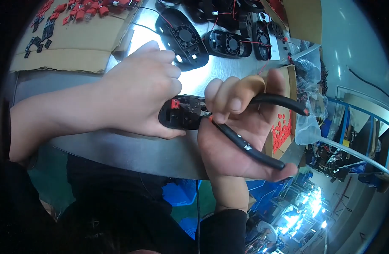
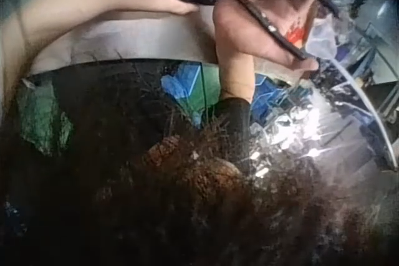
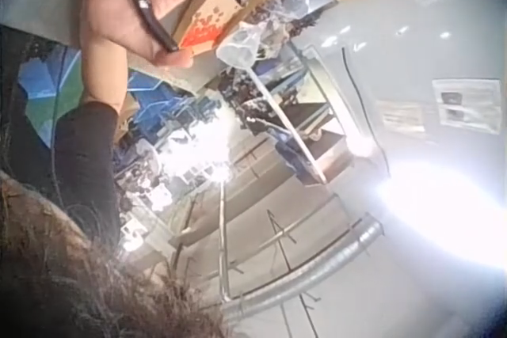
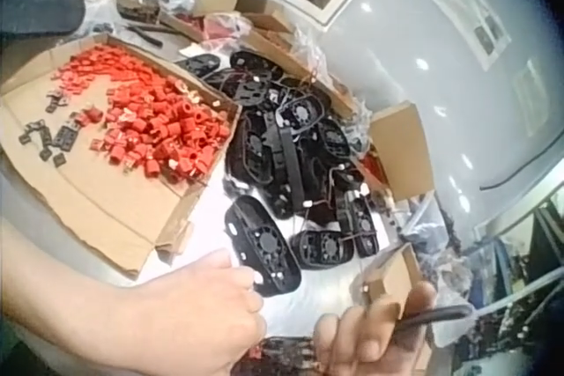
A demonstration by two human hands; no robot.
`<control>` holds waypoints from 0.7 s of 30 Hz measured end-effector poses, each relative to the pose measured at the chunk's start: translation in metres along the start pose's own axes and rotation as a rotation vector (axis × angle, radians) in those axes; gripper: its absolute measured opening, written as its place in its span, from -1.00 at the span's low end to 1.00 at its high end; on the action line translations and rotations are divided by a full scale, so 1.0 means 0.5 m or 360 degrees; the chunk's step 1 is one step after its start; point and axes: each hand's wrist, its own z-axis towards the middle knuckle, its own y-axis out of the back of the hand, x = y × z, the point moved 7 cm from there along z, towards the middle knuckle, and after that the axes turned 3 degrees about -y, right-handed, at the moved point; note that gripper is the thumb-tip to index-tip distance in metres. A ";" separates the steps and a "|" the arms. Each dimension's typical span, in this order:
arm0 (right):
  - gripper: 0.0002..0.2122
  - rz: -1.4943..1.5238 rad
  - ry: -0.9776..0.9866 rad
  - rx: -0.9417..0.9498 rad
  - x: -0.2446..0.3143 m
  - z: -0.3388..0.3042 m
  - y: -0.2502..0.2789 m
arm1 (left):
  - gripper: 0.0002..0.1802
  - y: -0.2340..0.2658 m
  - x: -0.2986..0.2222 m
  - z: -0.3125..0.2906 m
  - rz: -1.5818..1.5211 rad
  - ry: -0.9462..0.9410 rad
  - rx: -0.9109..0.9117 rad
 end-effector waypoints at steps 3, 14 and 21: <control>-0.05 0.0165 -0.0019 -0.0253 -0.011 -0.001 0.033 | -0.25 -0.003 0.000 -0.006 0.0023 -0.0007 -0.0037; -0.32 0.0146 -0.0226 -0.0304 -0.022 -0.006 0.016 | -0.29 -0.012 -0.017 -0.017 0.0088 -0.0025 -0.0168; -0.04 0.0030 -0.0282 0.0395 -0.025 0.003 -0.033 | -0.35 -0.001 -0.016 -0.010 0.0083 -0.0008 -0.0170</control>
